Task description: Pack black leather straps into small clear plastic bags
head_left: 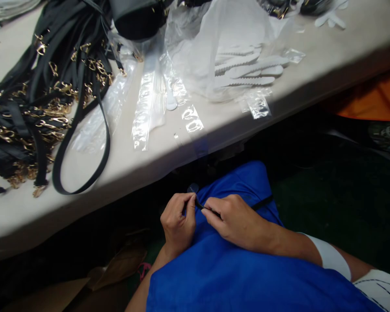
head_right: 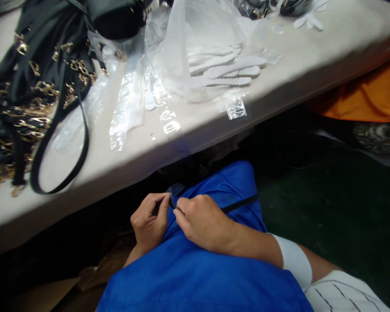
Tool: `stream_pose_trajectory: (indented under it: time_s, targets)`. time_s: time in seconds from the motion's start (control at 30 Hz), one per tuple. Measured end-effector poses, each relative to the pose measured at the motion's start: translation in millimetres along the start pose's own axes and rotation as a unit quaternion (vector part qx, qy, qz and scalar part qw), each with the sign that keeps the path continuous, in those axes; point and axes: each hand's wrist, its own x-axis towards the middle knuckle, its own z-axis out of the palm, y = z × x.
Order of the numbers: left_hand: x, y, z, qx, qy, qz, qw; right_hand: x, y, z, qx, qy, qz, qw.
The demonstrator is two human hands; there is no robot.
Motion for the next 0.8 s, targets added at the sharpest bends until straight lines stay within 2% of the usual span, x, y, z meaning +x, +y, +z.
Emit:
stream_pose_trajectory:
  time_s: [0.07,0.13,0.23,0.33,0.4,0.47,0.6,0.73,0.8]
  targets:
    - [4.9,8.0,-6.4,-0.008,0.008,-0.002,1.000,7.0,-8.3,-7.7,-0.012,0.017,-0.009,1.000]
    - [12.4,18.0,-18.5,-0.024,0.015,-0.030,0.999,15.8,-17.2,-20.8,0.012,0.032,-0.021,0.999]
    - [31.5,37.6,-42.0,-0.051,0.049,-0.087,0.994,29.7,-34.9,-51.1,0.124,0.018,-0.058,0.990]
    - [60.0,52.8,-61.6,-0.074,0.137,-0.097,0.983,39.6,-54.9,-88.4,0.226,-0.020,-0.122,0.966]
    - [79.6,54.4,-70.1,-0.101,0.204,-0.078,0.971,40.7,-65.6,-111.9,0.232,-0.014,-0.154,0.960]
    - [94.7,51.0,-75.9,-0.124,0.242,-0.064,0.960,36.9,-72.7,-130.8,0.203,0.021,-0.168,0.964]
    - [102.3,53.0,-80.1,-0.124,0.235,-0.057,0.962,27.3,-83.5,-148.4,0.092,0.114,-0.181,0.973]
    - [98.4,76.4,-79.0,-0.147,0.163,-0.038,0.975,35.4,-99.5,-143.6,-0.026,0.110,-0.194,0.974]
    - [101.9,83.1,-80.3,-0.150,0.158,-0.018,0.976,42.3,-104.8,-140.1,-0.035,0.116,-0.187,0.975]
